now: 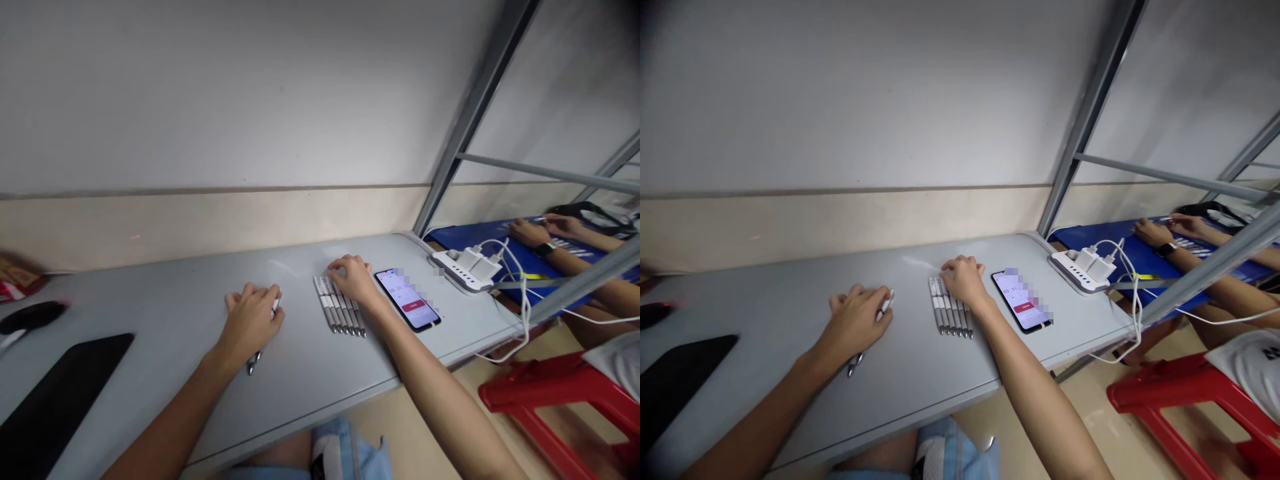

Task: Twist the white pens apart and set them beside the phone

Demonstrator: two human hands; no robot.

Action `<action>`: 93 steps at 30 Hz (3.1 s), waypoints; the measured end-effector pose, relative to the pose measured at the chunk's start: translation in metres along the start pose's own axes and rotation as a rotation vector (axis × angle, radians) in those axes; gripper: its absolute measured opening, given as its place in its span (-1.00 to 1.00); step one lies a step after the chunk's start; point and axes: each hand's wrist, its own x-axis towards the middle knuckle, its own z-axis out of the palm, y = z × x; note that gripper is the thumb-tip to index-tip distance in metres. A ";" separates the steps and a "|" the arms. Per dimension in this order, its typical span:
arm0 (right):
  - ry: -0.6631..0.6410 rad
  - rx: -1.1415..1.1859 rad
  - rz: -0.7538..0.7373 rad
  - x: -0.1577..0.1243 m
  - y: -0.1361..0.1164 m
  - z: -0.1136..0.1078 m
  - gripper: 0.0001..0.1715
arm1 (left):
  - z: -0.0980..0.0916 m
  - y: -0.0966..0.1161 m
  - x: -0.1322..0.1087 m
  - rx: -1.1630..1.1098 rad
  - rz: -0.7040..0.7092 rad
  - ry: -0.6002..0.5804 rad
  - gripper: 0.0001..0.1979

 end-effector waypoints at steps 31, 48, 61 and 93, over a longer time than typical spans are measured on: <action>-0.570 0.813 -0.034 -0.008 -0.009 -0.002 -0.39 | 0.000 0.001 0.007 -0.178 0.174 0.239 -0.77; -0.149 0.568 -0.303 -0.011 -0.018 0.004 -0.68 | 0.006 -0.013 0.010 -0.316 0.102 0.178 -0.73; -0.192 0.565 -0.285 -0.009 -0.011 0.004 -0.76 | 0.006 -0.010 0.008 -0.271 0.111 0.142 -0.76; 0.208 0.119 -0.574 -0.014 -0.013 0.020 -0.77 | -0.004 -0.003 0.008 -0.707 -0.068 -0.048 -0.65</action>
